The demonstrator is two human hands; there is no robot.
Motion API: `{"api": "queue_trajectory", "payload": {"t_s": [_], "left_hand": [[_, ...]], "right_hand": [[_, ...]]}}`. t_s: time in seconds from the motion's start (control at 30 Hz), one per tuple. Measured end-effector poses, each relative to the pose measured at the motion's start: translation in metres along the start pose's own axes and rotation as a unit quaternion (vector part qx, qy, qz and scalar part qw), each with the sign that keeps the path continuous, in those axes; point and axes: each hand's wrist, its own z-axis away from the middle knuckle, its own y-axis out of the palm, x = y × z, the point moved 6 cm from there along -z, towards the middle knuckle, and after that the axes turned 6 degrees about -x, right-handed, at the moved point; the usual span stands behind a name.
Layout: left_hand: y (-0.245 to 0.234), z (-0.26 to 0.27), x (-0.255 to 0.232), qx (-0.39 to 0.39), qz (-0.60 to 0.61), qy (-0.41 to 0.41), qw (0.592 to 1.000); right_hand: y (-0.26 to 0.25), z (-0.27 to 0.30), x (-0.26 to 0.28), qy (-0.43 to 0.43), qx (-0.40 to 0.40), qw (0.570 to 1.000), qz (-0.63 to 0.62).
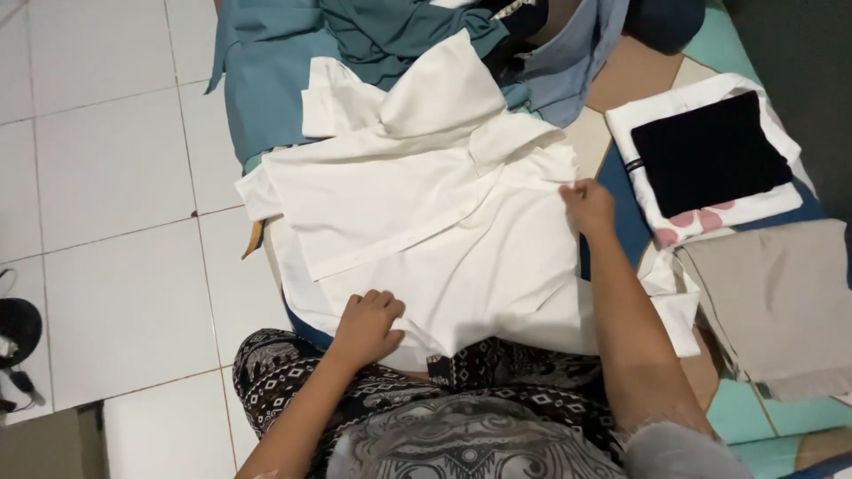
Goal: Folding various items of clothing while sitting on a mattress on the floor.
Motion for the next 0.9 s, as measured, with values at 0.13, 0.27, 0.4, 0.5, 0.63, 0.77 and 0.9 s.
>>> {"api": "queue_trajectory", "payload": {"t_s": [0.13, 0.27, 0.4, 0.5, 0.63, 0.77, 0.9], "left_hand": [[0.003, 0.019, 0.008, 0.051, 0.080, -0.048, 0.994], [0.015, 0.038, 0.015, 0.110, 0.086, -0.075, 0.987], [0.033, 0.038, 0.024, 0.162, 0.069, -0.108, 0.979], [0.051, 0.034, 0.039, 0.171, 0.075, -0.138, 0.973], [0.042, 0.015, 0.025, 0.272, 0.092, -0.154, 0.946], [-0.013, -0.048, -0.023, 0.226, 0.152, -0.135, 0.953], [-0.012, -0.143, -0.062, -0.033, 0.142, -0.023, 0.989]], "right_hand": [[-0.030, 0.011, -0.017, 0.047, -0.070, 0.996, -0.021], [-0.053, 0.030, -0.049, 0.160, 0.028, 0.986, 0.031], [-0.063, 0.028, -0.014, 0.104, 0.075, 0.988, 0.084], [-0.070, 0.018, 0.037, 0.035, -0.012, 0.999, 0.029], [-0.070, 0.023, 0.107, -0.150, 0.001, 0.975, 0.163], [-0.067, 0.043, 0.115, -0.153, 0.063, 0.960, 0.224], [-0.101, 0.074, 0.149, -0.239, -0.008, 0.957, 0.165]]}}
